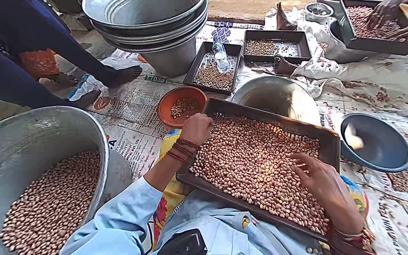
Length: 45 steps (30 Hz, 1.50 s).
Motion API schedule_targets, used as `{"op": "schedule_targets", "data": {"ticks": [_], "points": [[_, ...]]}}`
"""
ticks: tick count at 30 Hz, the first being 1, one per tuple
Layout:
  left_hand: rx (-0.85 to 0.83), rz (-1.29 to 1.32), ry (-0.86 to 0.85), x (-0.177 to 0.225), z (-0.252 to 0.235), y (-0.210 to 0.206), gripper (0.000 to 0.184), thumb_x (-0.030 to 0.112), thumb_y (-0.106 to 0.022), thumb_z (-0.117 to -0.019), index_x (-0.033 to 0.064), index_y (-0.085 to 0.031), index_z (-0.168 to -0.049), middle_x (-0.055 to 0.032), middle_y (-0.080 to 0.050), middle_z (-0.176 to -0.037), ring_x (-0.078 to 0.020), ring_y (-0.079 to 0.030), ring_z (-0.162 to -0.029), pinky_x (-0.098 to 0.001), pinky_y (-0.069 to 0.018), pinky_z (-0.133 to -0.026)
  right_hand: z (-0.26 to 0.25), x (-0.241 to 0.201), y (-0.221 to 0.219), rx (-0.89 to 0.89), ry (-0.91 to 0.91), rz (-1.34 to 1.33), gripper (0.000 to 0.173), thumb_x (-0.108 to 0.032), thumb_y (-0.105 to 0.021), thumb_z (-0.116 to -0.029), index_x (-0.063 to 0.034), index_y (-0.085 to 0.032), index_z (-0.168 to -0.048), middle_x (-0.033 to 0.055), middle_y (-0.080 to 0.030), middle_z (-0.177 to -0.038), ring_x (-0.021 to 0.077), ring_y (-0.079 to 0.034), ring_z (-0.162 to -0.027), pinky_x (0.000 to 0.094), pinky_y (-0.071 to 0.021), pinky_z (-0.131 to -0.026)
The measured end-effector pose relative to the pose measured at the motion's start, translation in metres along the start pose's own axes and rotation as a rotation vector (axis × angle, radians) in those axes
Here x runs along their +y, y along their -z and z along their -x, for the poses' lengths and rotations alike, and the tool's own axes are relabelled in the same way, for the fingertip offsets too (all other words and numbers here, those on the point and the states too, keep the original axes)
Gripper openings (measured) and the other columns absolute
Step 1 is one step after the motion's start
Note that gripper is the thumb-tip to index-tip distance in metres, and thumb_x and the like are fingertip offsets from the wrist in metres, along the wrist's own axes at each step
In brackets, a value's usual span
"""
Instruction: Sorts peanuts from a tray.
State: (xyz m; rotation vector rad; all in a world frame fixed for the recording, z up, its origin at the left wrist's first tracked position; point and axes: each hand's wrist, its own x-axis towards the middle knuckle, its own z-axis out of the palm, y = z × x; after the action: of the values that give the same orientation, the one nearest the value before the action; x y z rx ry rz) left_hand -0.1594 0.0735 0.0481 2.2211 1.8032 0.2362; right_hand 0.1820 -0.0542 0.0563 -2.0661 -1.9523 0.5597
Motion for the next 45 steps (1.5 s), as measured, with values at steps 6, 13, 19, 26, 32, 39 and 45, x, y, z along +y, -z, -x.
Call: {"op": "schedule_targets", "data": {"ticks": [6, 13, 19, 26, 32, 39, 45], "points": [[0.053, -0.283, -0.027, 0.009, -0.004, -0.035, 0.011, 0.001, -0.067, -0.0931, 0.0016, -0.078, -0.094, -0.0175, -0.072, -0.098, -0.0390, -0.067, -0.104, -0.0507, -0.0549, -0.078, -0.003, 0.022, 0.019, 0.002, -0.231, 0.127, 0.033, -0.008, -0.068, -0.0962, -0.0074, -0.067, -0.129, 0.0232, -0.072, -0.113, 0.0453, -0.068, -0.106, 0.0671, -0.0488, -0.091], [0.024, -0.368, -0.033, 0.013, -0.003, -0.044, 0.011, 0.004, -0.066, -0.0942, 0.0020, -0.077, -0.097, -0.0171, -0.073, -0.101, -0.0377, -0.066, -0.106, -0.0515, -0.0506, -0.086, -0.005, -0.033, -0.026, -0.214, -0.367, 0.315, 0.060, -0.002, -0.060, -0.0943, -0.0041, -0.044, -0.152, 0.0321, -0.050, -0.143, 0.0522, -0.064, -0.111, 0.0636, -0.0538, -0.085], [0.027, -0.363, -0.036, 0.014, 0.000, -0.045, 0.012, 0.010, -0.069, -0.0937, 0.0013, -0.076, -0.099, -0.0180, -0.073, -0.100, -0.0392, -0.066, -0.106, -0.0544, -0.0483, -0.088, 0.013, -0.085, -0.070, -0.208, 0.112, 0.030, 0.046, -0.011, -0.058, -0.0967, -0.0147, -0.061, -0.142, 0.0192, -0.055, -0.147, 0.0378, -0.070, -0.102, 0.0515, -0.0578, -0.080], [0.000, -0.352, -0.044, 0.011, 0.002, -0.046, 0.017, 0.016, -0.069, -0.0922, 0.0025, -0.076, -0.101, -0.0187, -0.073, -0.102, -0.0399, -0.065, -0.106, -0.0565, -0.0451, -0.091, -0.038, -0.009, -0.014, 0.250, -0.042, 0.123, 0.017, -0.014, -0.064, -0.0987, -0.0110, -0.077, -0.109, 0.0165, -0.074, -0.100, 0.0392, -0.072, -0.092, 0.0600, -0.0537, -0.076], [0.108, 0.258, -0.028, 0.004, 0.006, -0.021, 0.013, 0.013, -0.068, -0.0938, 0.0045, -0.071, -0.104, -0.0135, -0.067, -0.081, -0.0321, -0.065, -0.076, -0.0554, -0.0506, -0.070, -0.059, 0.022, -0.021, 0.164, -0.071, 0.167, 0.021, -0.015, -0.068, -0.0969, -0.0085, -0.075, -0.115, 0.0195, -0.072, -0.105, 0.0413, -0.070, -0.097, 0.0612, -0.0532, -0.080], [-0.276, 0.721, -0.088, 0.056, 0.006, -0.033, 0.014, 0.007, -0.061, -0.0993, 0.0034, -0.067, -0.112, -0.0022, -0.062, -0.083, -0.0075, -0.053, -0.067, -0.0284, -0.0473, -0.066, -0.060, 0.021, -0.027, 0.175, -0.124, 0.128, 0.022, -0.016, -0.068, -0.0970, -0.0038, -0.073, -0.115, 0.0225, -0.071, -0.103, 0.0434, -0.070, -0.095, 0.0629, -0.0524, -0.078], [-0.379, 0.227, -0.283, 0.105, 0.009, -0.057, 0.026, 0.013, -0.055, -0.1041, 0.0049, -0.070, -0.124, -0.0188, -0.070, -0.119, -0.0340, -0.067, -0.110, -0.0519, -0.0504, -0.099, -0.056, 0.030, -0.017, 0.160, -0.158, -0.140, 0.017, -0.021, -0.071, -0.0966, -0.0064, -0.072, -0.105, 0.0125, -0.070, -0.084, 0.0300, -0.066, -0.077, 0.0543, -0.0509, -0.070]]}}
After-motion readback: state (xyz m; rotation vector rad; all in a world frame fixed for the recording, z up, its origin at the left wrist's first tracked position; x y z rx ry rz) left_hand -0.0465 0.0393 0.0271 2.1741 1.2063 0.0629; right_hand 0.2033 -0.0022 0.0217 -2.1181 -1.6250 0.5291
